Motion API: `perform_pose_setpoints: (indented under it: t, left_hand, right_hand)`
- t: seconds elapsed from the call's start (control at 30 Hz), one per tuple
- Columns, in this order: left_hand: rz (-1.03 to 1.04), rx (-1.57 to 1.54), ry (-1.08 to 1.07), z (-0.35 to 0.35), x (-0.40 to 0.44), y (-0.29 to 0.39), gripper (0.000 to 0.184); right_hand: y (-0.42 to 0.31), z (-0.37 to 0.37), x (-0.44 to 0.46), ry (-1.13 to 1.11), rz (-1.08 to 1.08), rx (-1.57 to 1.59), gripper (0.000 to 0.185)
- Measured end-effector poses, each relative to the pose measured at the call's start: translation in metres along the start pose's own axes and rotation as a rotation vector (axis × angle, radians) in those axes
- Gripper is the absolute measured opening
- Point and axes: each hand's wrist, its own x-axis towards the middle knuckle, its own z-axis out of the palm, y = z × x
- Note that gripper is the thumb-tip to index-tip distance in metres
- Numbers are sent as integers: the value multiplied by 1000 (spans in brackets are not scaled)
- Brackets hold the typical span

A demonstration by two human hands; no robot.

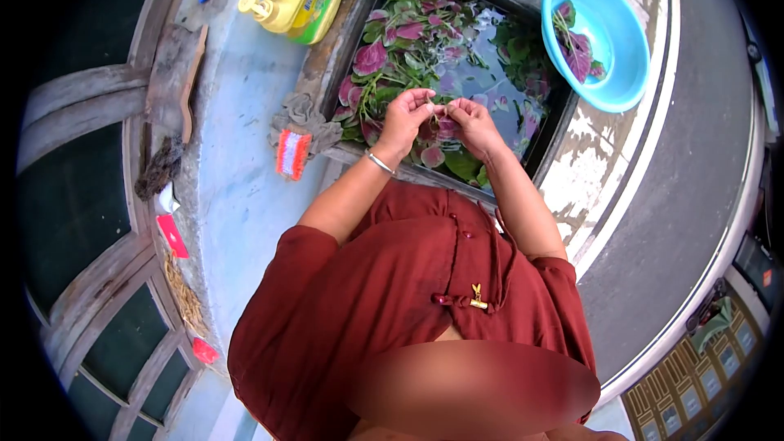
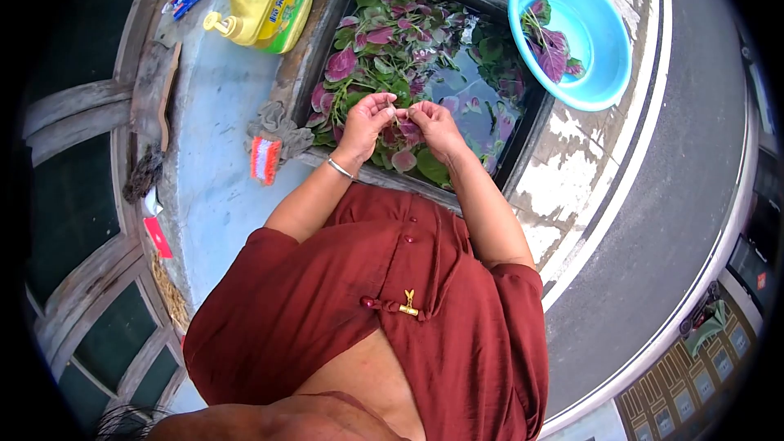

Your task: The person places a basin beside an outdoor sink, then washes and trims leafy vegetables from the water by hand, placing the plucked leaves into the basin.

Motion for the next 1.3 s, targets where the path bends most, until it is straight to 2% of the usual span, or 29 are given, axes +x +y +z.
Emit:
perform_pose_setpoints:
  t: [0.07, 0.17, 0.33, 0.47, 0.57, 0.63, 0.83, 0.9, 1.07, 1.13, 1.27, 1.3]
  left_hand:
    - [-59, -38, 10, -2, 1, 2, 20]
    - [-36, -62, 49, -4, 3, -5, 20]
    - [-35, -10, 25, -5, 2, -5, 23]
    - [-10, -15, -16, -4, 0, -5, 22]
    - [18, 1, -22, 1, -3, 0, 21]
    - [44, 14, -24, 3, -5, 3, 21]
    - [113, 1, -35, 5, -10, 3, 20]
    - [194, -41, -17, 4, -10, 0, 18]
    - [184, -95, -43, -1, -11, -3, 16]
    - [174, -115, -41, -2, -12, -2, 15]
    - [169, -100, -34, 1, -13, -2, 12]
    - [194, -111, -33, 3, -13, -2, 11]
  right_hand:
    - [2, 2, -3, -7, 27, 1, 11]
    - [13, -8, 0, -32, 62, -4, 12]
    - [11, -3, -9, -144, 62, 251, 17]
    - [6, -6, -18, -123, 92, 252, 24]
    - [5, -11, -22, -213, 107, 223, 29]
    - [4, -10, -23, -299, 20, 173, 34]
    - [7, -5, -26, -256, 12, 78, 34]
    - [6, -2, -28, -257, 11, 66, 34]
    - [10, 4, -31, -248, -21, 75, 32]
    - [8, 8, -35, -212, 30, 201, 30]
    - [9, 15, -36, -204, 42, 221, 28]
    - [14, 16, -33, -129, 28, 186, 27]
